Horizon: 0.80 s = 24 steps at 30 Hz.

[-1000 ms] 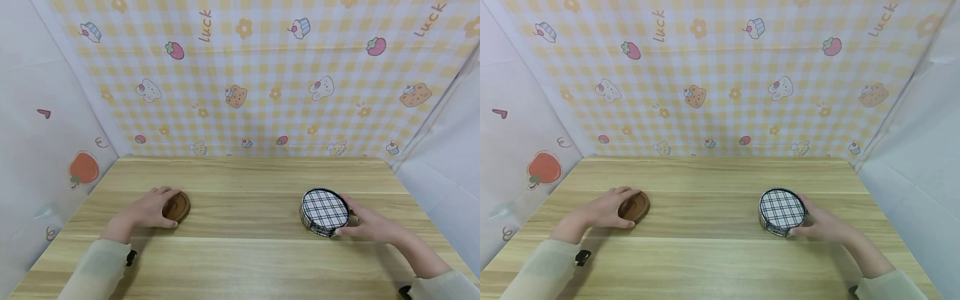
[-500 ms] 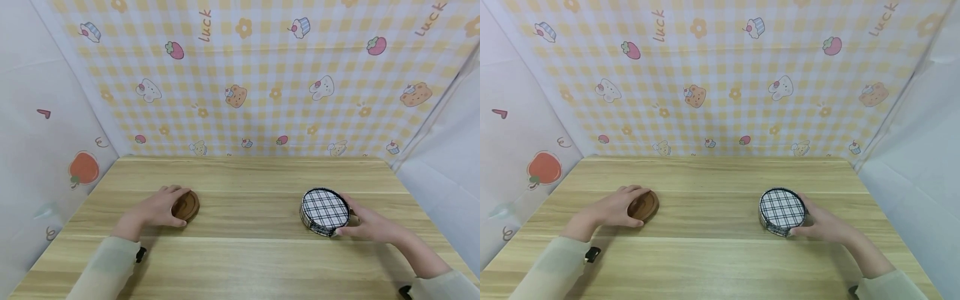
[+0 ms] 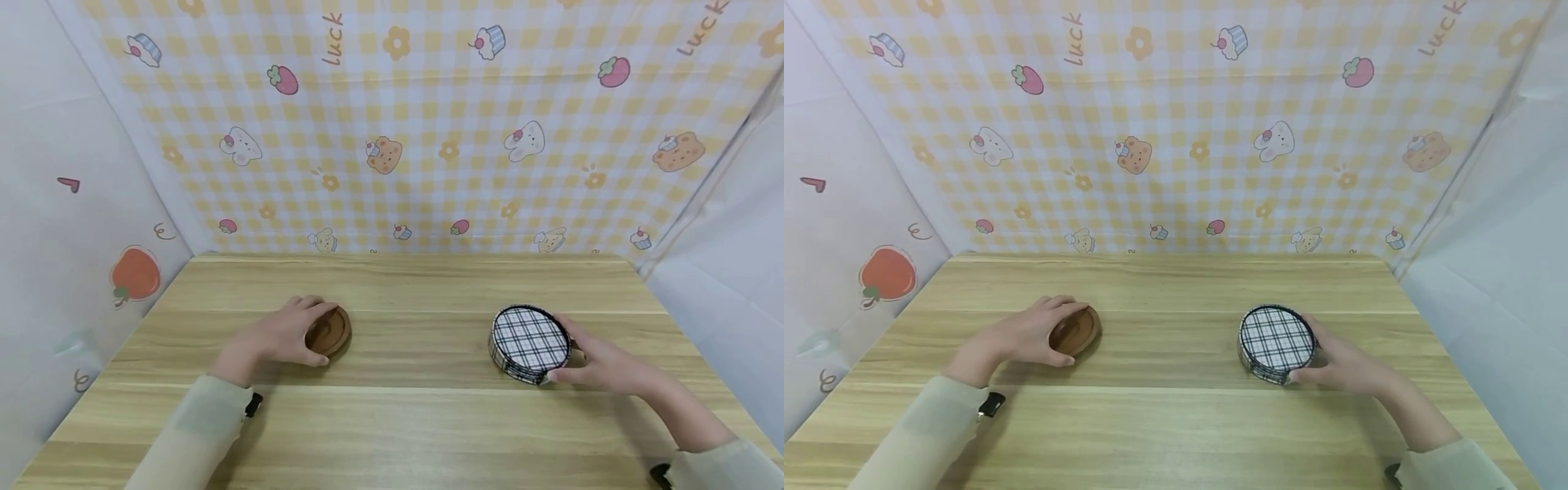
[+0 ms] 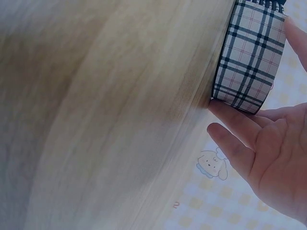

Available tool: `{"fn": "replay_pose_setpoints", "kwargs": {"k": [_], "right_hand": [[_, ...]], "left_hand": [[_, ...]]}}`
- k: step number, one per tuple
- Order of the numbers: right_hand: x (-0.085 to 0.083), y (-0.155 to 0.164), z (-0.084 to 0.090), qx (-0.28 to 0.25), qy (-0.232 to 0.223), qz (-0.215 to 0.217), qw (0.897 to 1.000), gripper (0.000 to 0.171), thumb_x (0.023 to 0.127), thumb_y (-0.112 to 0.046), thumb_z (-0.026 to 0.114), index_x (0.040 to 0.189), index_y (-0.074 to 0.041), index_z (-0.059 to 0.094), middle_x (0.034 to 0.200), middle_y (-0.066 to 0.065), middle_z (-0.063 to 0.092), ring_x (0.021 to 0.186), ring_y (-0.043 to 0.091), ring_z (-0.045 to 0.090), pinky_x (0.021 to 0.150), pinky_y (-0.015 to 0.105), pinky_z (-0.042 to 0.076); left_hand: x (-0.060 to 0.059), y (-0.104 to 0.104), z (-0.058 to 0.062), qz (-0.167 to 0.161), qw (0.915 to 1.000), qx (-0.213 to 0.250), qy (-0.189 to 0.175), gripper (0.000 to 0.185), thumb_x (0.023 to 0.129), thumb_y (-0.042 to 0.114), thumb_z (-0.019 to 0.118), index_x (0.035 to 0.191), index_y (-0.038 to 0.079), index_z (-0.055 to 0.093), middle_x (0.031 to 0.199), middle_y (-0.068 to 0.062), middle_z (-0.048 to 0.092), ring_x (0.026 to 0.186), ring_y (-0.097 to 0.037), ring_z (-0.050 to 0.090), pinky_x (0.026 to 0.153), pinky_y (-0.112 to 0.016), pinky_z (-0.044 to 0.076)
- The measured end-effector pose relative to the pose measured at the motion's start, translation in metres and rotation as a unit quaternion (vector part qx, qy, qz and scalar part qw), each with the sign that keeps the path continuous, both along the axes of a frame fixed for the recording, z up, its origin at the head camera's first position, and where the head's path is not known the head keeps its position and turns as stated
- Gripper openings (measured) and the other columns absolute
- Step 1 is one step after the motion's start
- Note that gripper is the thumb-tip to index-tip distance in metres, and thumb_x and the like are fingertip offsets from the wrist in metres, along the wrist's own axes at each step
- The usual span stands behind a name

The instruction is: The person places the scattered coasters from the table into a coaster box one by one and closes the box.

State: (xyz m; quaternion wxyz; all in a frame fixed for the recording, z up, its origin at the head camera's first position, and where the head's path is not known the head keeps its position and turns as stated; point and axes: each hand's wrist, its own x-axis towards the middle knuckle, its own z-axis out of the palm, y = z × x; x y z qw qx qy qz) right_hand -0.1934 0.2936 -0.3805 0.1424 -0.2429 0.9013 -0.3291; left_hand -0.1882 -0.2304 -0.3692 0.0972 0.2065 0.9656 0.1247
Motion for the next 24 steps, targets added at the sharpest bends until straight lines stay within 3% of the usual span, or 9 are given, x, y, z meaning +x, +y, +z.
{"fn": "replay_pose_setpoints", "kwargs": {"k": [24], "right_hand": [[-0.001,0.001,-0.001,-0.001,0.007,0.002,1.0,0.102,0.086,-0.024,0.078,0.152,0.015,0.01,0.148,0.046,0.026,0.126,0.063,0.041,0.098,0.072,0.039]], "left_hand": [[-0.015,0.069,0.014,-0.057,0.9979,0.002,-0.03,0.095,0.076,0.044,0.082,0.155,0.018,0.036,0.156,-0.01,0.036,0.14,-0.031,0.038,0.107,-0.049,0.043]]}}
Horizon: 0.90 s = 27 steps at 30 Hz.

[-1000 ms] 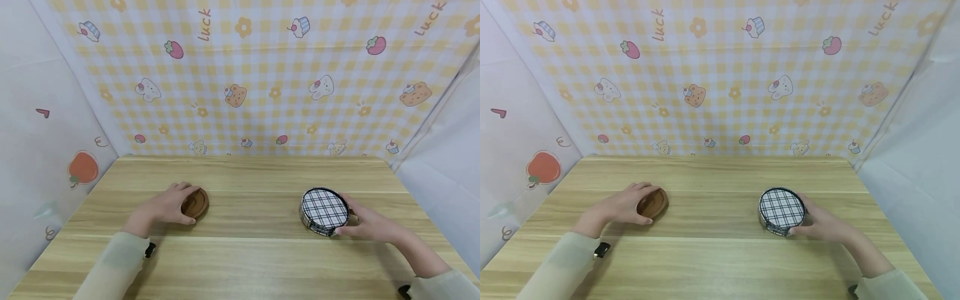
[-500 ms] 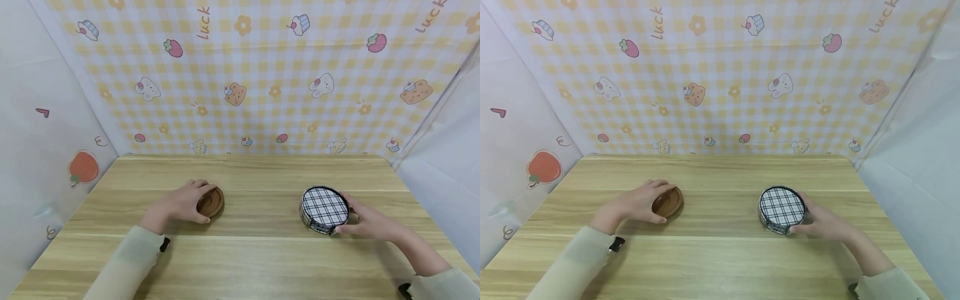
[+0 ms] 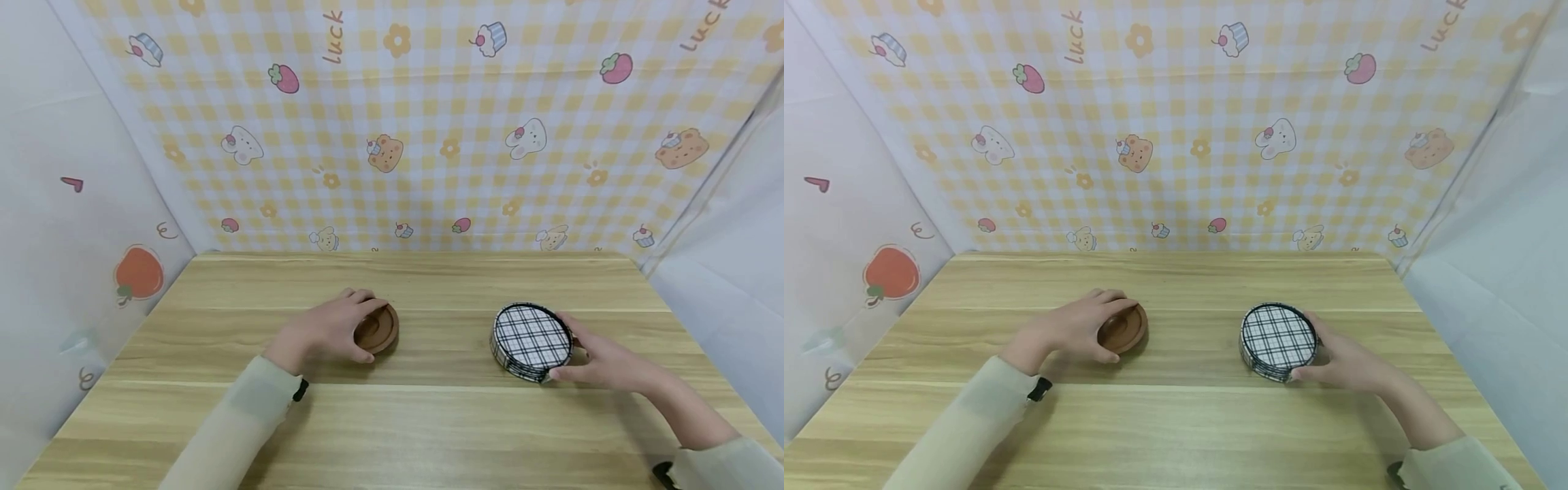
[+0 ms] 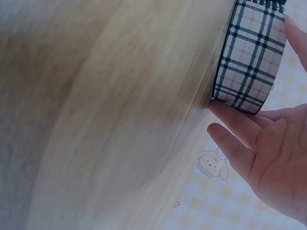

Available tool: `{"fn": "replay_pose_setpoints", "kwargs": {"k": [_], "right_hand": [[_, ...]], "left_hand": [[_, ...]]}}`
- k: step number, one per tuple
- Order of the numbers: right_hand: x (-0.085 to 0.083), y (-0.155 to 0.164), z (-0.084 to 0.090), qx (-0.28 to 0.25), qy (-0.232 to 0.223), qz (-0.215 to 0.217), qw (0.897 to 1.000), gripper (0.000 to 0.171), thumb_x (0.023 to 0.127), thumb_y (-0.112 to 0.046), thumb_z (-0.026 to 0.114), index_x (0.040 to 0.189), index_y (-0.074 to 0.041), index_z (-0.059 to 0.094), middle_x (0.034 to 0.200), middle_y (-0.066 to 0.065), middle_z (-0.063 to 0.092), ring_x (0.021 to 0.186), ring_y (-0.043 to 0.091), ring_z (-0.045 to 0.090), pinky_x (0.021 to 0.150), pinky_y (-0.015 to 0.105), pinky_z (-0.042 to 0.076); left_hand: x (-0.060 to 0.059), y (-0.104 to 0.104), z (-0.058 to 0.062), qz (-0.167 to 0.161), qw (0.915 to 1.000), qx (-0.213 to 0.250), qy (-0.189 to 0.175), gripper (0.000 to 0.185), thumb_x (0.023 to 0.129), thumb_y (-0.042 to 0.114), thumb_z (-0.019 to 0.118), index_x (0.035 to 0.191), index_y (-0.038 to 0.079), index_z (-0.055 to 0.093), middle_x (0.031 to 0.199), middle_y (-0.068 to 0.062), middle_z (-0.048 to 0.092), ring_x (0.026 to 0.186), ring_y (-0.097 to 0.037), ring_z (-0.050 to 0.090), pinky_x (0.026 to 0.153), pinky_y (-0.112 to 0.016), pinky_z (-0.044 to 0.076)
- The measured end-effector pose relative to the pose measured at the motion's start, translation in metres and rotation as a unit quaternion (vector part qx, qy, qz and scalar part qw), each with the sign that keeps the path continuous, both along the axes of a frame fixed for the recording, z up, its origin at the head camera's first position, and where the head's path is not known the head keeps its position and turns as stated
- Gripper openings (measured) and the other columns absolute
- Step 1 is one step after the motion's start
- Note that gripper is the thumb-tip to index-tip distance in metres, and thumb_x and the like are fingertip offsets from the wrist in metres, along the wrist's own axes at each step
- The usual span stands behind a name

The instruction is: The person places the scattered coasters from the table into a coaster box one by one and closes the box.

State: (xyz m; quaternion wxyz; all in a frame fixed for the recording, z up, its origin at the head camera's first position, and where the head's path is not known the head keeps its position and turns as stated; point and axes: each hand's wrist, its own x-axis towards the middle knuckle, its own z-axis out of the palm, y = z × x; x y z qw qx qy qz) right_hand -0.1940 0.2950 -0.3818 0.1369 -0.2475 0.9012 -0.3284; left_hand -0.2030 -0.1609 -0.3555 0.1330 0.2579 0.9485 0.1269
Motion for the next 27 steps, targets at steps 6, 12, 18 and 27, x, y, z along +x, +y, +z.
{"fn": "replay_pose_setpoints", "kwargs": {"k": [6,12,18,27], "right_hand": [[-0.001,0.001,-0.002,0.0,0.004,0.0,1.0,0.102,0.085,-0.024,0.078,0.152,0.014,0.012,0.146,0.046,0.028,0.124,0.063,0.044,0.096,0.072,0.041],[-0.002,0.001,-0.003,-0.003,0.005,0.002,1.0,0.102,0.085,-0.023,0.078,0.152,0.014,0.011,0.147,0.046,0.027,0.123,0.063,0.045,0.095,0.071,0.042],[-0.003,0.0,-0.004,-0.004,0.013,0.005,1.0,0.101,0.084,-0.022,0.079,0.152,0.014,0.013,0.146,0.044,0.03,0.121,0.062,0.048,0.094,0.071,0.043],[-0.002,0.001,-0.004,-0.005,0.005,-0.001,1.0,0.102,0.084,-0.021,0.079,0.153,0.013,0.011,0.146,0.045,0.03,0.121,0.063,0.047,0.093,0.072,0.042]], "left_hand": [[-0.003,0.017,0.0,-0.023,0.9997,-0.002,-0.002,0.095,0.077,0.045,0.081,0.155,0.018,0.034,0.157,-0.006,0.035,0.14,-0.026,0.038,0.108,-0.044,0.043],[-0.009,0.034,-0.002,-0.058,0.9983,0.001,0.011,0.094,0.078,0.048,0.08,0.155,0.019,0.034,0.155,-0.004,0.037,0.136,-0.023,0.039,0.108,-0.041,0.044],[-0.013,0.055,0.0,-0.088,0.996,0.003,0.015,0.094,0.079,0.049,0.079,0.155,0.019,0.033,0.155,-0.005,0.036,0.136,-0.023,0.039,0.108,-0.04,0.044],[-0.022,0.093,0.009,-0.132,0.9904,0.022,0.034,0.095,0.078,0.051,0.079,0.155,0.021,0.033,0.154,-0.004,0.037,0.134,-0.023,0.04,0.108,-0.038,0.044]]}}
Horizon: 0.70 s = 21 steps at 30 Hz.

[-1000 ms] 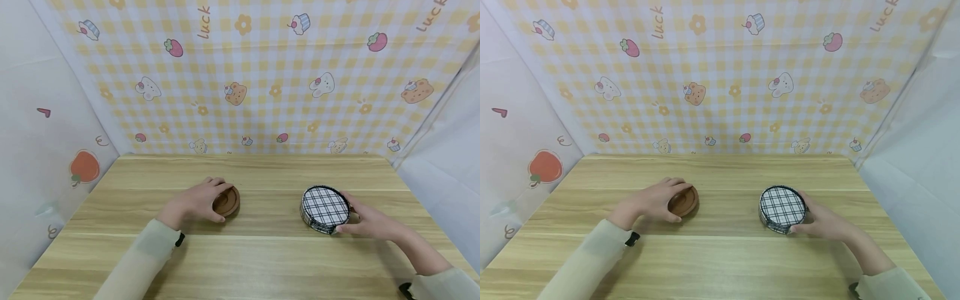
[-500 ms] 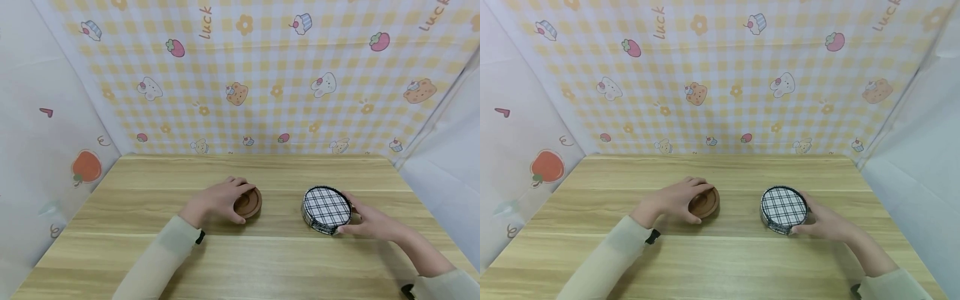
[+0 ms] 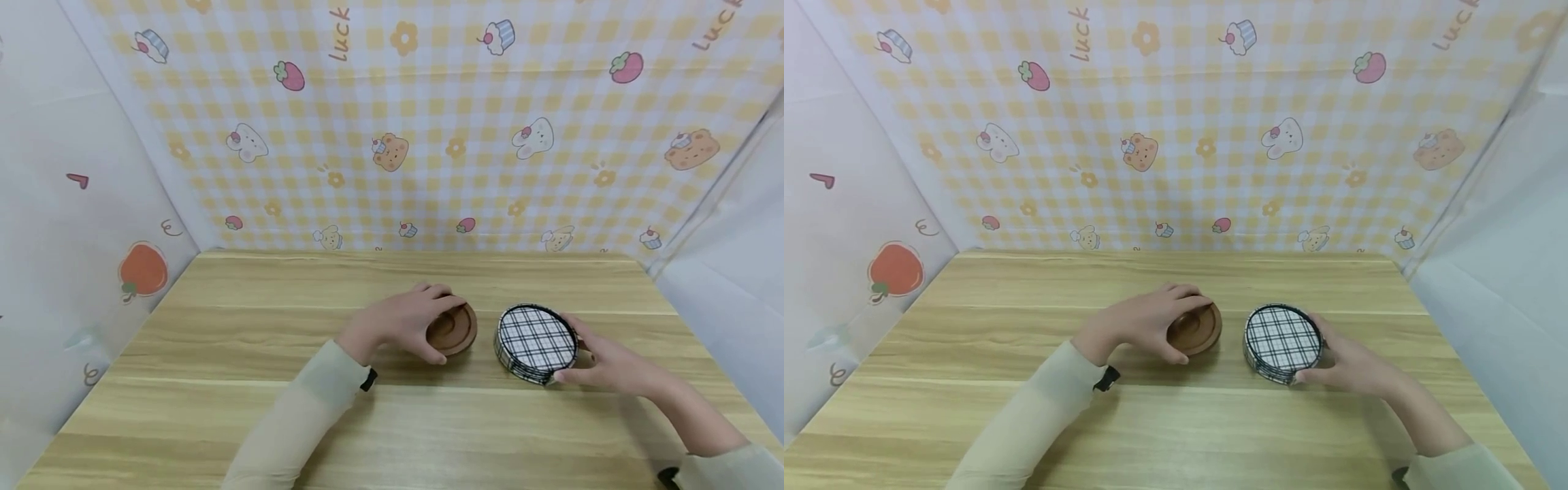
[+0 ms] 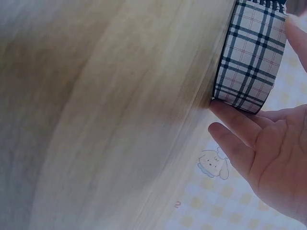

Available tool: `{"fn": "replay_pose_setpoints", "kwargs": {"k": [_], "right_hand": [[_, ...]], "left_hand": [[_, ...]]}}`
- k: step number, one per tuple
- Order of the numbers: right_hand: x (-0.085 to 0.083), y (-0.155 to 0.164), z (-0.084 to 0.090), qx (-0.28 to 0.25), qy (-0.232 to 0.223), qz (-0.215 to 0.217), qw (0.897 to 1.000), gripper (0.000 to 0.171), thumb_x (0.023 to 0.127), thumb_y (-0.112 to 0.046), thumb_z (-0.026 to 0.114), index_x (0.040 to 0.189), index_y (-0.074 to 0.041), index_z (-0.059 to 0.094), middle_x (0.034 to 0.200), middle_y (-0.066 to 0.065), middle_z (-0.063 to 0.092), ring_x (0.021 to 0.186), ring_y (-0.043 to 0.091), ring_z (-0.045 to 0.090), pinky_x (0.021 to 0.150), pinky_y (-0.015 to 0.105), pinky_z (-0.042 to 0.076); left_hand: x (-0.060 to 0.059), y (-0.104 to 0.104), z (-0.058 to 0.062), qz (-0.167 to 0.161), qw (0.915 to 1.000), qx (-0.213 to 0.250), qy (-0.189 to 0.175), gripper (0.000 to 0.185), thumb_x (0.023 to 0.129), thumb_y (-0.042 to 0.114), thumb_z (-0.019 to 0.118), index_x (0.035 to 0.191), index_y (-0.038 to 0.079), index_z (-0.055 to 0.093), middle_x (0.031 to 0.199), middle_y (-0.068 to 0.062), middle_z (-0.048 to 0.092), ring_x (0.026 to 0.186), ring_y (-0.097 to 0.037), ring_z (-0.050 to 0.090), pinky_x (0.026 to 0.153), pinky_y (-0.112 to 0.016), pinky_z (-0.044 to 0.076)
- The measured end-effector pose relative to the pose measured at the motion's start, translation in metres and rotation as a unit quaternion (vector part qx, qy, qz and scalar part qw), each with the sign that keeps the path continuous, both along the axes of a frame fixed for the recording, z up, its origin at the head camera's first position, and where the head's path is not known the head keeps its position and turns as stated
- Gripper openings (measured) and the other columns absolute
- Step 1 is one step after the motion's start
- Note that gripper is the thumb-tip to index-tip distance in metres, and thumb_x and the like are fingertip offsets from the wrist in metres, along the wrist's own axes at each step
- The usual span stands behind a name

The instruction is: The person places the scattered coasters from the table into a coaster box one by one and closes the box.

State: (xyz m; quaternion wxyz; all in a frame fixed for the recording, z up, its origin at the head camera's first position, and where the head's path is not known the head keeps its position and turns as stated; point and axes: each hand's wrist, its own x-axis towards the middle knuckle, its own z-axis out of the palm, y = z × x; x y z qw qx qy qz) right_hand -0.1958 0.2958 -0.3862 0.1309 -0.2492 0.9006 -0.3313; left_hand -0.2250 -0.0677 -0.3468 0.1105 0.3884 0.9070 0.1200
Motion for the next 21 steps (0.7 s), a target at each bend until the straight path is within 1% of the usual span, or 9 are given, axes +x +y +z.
{"fn": "replay_pose_setpoints", "kwargs": {"k": [4,9,14,18,21], "right_hand": [[0.0,0.0,-0.001,-0.004,-0.002,-0.001,1.0,0.102,0.084,-0.02,0.079,0.153,0.012,0.01,0.145,0.045,0.03,0.122,0.064,0.046,0.093,0.073,0.042],[-0.001,0.001,-0.002,-0.002,0.006,-0.002,1.0,0.102,0.084,-0.021,0.079,0.153,0.011,0.012,0.145,0.044,0.032,0.122,0.063,0.045,0.092,0.073,0.042],[-0.001,0.001,-0.003,0.001,0.014,0.001,1.0,0.102,0.083,-0.022,0.08,0.153,0.012,0.013,0.145,0.044,0.032,0.121,0.062,0.048,0.093,0.072,0.042],[0.0,0.0,-0.003,0.005,0.012,0.005,1.0,0.102,0.084,-0.021,0.079,0.152,0.013,0.012,0.145,0.045,0.031,0.121,0.063,0.048,0.092,0.072,0.042],[0.0,0.001,-0.002,0.003,0.012,0.007,1.0,0.101,0.085,-0.02,0.079,0.153,0.012,0.011,0.144,0.045,0.033,0.12,0.064,0.047,0.088,0.074,0.043]], "left_hand": [[-0.003,0.016,0.005,-0.016,0.9998,-0.006,0.008,0.096,0.078,0.053,0.078,0.156,0.022,0.031,0.154,-0.003,0.037,0.133,-0.021,0.04,0.108,-0.036,0.044],[-0.006,0.037,0.011,-0.035,0.9994,-0.008,0.004,0.096,0.079,0.053,0.077,0.157,0.023,0.029,0.154,-0.002,0.036,0.133,-0.02,0.039,0.109,-0.034,0.042],[-0.01,0.055,0.013,-0.049,0.9988,0.0,0.005,0.096,0.08,0.054,0.076,0.157,0.023,0.028,0.155,-0.002,0.034,0.134,-0.019,0.038,0.111,-0.033,0.04],[-0.013,0.069,0.014,-0.061,0.9981,0.006,0.006,0.095,0.08,0.055,0.075,0.157,0.023,0.028,0.153,0.0,0.036,0.131,-0.016,0.039,0.109,-0.029,0.04],[-0.015,0.08,0.014,-0.067,0.9977,0.005,0.006,0.094,0.081,0.056,0.074,0.157,0.023,0.03,0.152,0.001,0.037,0.13,-0.014,0.039,0.108,-0.026,0.04]]}}
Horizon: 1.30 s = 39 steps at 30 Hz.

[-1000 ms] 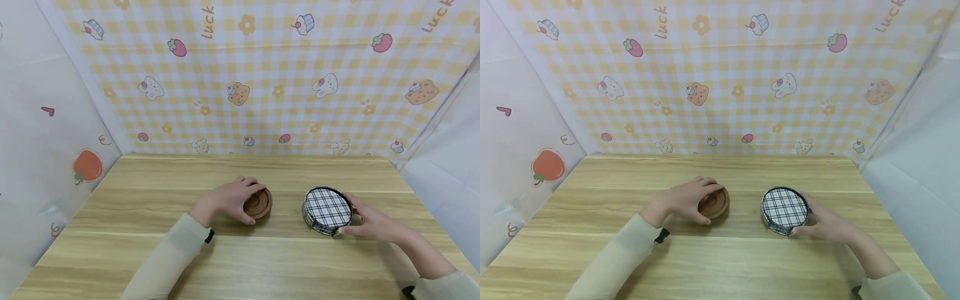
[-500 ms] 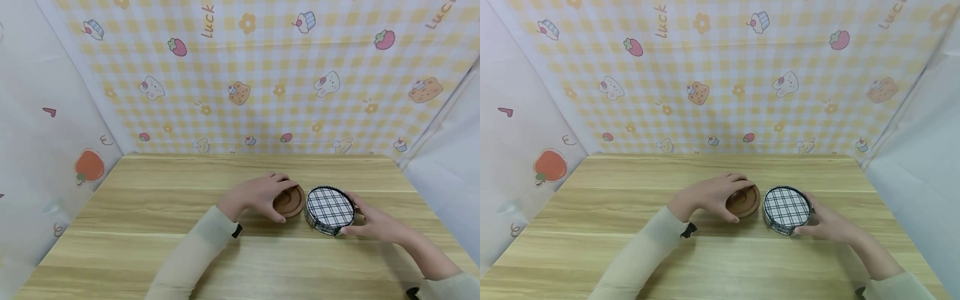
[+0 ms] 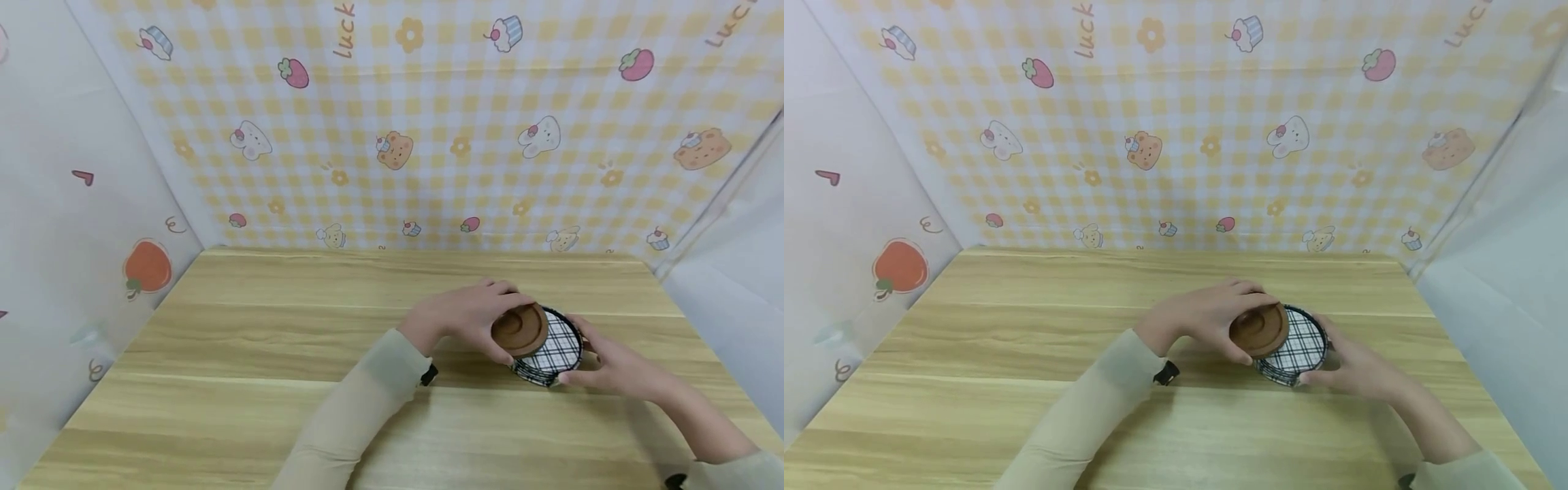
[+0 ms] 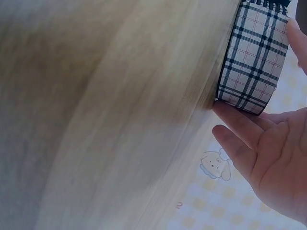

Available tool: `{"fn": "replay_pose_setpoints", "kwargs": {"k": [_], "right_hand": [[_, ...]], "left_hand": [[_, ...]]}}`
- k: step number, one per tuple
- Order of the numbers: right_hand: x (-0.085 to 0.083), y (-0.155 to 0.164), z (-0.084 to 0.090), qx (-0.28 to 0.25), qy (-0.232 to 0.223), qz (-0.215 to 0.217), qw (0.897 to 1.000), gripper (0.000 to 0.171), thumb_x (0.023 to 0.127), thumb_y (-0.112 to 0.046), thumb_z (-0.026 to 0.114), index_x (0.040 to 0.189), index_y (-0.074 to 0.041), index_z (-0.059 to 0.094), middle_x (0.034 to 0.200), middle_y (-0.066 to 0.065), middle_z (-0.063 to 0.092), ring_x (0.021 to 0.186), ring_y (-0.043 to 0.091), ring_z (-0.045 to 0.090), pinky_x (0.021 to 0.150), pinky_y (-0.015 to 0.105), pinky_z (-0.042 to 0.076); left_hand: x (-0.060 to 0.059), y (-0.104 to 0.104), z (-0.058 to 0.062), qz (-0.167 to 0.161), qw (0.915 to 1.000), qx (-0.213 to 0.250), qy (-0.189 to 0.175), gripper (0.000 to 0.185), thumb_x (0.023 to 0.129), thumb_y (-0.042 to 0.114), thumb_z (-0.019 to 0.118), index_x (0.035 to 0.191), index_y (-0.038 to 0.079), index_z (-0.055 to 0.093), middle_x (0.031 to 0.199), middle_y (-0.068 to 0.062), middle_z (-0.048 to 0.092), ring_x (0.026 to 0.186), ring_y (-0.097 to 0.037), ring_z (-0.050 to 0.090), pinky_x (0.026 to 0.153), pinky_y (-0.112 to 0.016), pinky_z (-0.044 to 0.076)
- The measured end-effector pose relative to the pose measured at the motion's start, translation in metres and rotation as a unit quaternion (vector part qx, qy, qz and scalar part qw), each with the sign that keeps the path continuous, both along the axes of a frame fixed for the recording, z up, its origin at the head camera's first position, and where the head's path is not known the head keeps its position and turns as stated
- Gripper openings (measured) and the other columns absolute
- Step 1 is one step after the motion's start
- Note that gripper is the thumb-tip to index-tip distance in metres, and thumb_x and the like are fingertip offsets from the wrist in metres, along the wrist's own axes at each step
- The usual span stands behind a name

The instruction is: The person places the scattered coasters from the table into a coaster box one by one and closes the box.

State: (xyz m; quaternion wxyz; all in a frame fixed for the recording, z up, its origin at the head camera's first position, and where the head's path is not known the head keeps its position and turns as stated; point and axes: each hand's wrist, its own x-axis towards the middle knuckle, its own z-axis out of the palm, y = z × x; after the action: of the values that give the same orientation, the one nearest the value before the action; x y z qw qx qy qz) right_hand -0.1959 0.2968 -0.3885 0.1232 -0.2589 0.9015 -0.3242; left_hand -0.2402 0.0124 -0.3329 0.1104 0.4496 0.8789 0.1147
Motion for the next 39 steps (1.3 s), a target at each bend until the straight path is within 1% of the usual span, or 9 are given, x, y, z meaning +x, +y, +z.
{"fn": "replay_pose_setpoints", "kwargs": {"k": [4,8,14,17,21,24,27,35,39], "right_hand": [[0.001,0.002,0.0,0.002,0.0,-0.003,1.0,0.1,0.085,-0.022,0.079,0.153,0.009,0.012,0.144,0.044,0.035,0.12,0.063,0.048,0.085,0.074,0.044],[0.002,0.003,-0.001,0.006,-0.002,-0.002,1.0,0.101,0.085,-0.022,0.078,0.154,0.009,0.011,0.143,0.045,0.035,0.119,0.064,0.047,0.083,0.074,0.045],[-0.001,0.005,0.001,0.0,-0.003,0.001,1.0,0.102,0.086,-0.024,0.078,0.155,0.005,0.01,0.146,0.042,0.034,0.123,0.065,0.043,0.085,0.076,0.043],[-0.001,0.004,0.002,-0.007,-0.005,0.004,1.0,0.103,0.087,-0.025,0.077,0.157,0.003,0.008,0.148,0.041,0.032,0.125,0.065,0.042,0.085,0.077,0.042],[0.0,0.003,0.0,-0.011,-0.009,0.005,1.0,0.102,0.087,-0.026,0.077,0.157,0.002,0.008,0.149,0.04,0.032,0.125,0.063,0.043,0.084,0.076,0.043],[0.001,0.002,-0.001,-0.009,-0.009,0.004,1.0,0.102,0.087,-0.027,0.077,0.157,0.002,0.009,0.148,0.039,0.034,0.126,0.063,0.043,0.084,0.075,0.043],[0.0,0.002,-0.001,-0.012,-0.01,0.005,1.0,0.102,0.087,-0.026,0.077,0.157,0.003,0.009,0.148,0.04,0.034,0.127,0.063,0.042,0.085,0.076,0.042],[-0.002,0.005,0.002,-0.013,-0.016,0.007,1.0,0.101,0.088,-0.026,0.076,0.156,0.005,0.008,0.149,0.04,0.032,0.128,0.063,0.039,0.086,0.076,0.042],[-0.003,0.006,0.001,-0.011,-0.022,0.005,1.0,0.102,0.088,-0.026,0.076,0.156,0.007,0.007,0.15,0.04,0.03,0.129,0.063,0.039,0.087,0.075,0.042]], "left_hand": [[-0.001,0.015,-0.001,-0.007,0.9999,-0.013,-0.001,0.095,0.08,0.06,0.073,0.157,0.025,0.029,0.153,0.004,0.035,0.129,-0.012,0.037,0.105,-0.023,0.04],[-0.003,0.027,-0.003,-0.005,0.9997,-0.024,-0.008,0.096,0.079,0.061,0.073,0.157,0.029,0.028,0.153,0.007,0.035,0.127,-0.01,0.036,0.103,-0.021,0.04],[-0.006,0.042,-0.005,0.0,0.999,-0.043,-0.007,0.095,0.079,0.063,0.073,0.156,0.031,0.029,0.153,0.009,0.034,0.127,-0.01,0.035,0.105,-0.021,0.04],[-0.006,0.048,-0.009,-0.002,0.9984,-0.057,-0.003,0.095,0.079,0.064,0.072,0.157,0.032,0.027,0.154,0.01,0.034,0.13,-0.009,0.035,0.106,-0.022,0.039],[-0.008,0.055,-0.016,-0.001,0.9974,-0.071,-0.005,0.096,0.078,0.065,0.071,0.157,0.034,0.025,0.153,0.012,0.033,0.13,-0.008,0.034,0.107,-0.022,0.039],[-0.01,0.059,-0.02,0.006,0.9974,-0.07,-0.012,0.097,0.077,0.064,0.073,0.157,0.036,0.026,0.152,0.013,0.034,0.128,-0.006,0.035,0.105,-0.022,0.04],[-0.012,0.061,-0.023,0.009,0.9976,-0.067,-0.011,0.096,0.077,0.064,0.074,0.156,0.035,0.027,0.152,0.013,0.035,0.126,-0.006,0.035,0.104,-0.022,0.041],[-0.015,0.069,-0.024,0.003,0.997,-0.077,-0.001,0.095,0.077,0.064,0.073,0.156,0.034,0.03,0.15,0.012,0.036,0.126,-0.006,0.035,0.103,-0.021,0.041],[-0.015,0.074,-0.025,-0.001,0.995,-0.098,0.014,0.095,0.077,0.066,0.071,0.156,0.036,0.028,0.152,0.012,0.034,0.127,-0.006,0.034,0.102,-0.021,0.042]]}}
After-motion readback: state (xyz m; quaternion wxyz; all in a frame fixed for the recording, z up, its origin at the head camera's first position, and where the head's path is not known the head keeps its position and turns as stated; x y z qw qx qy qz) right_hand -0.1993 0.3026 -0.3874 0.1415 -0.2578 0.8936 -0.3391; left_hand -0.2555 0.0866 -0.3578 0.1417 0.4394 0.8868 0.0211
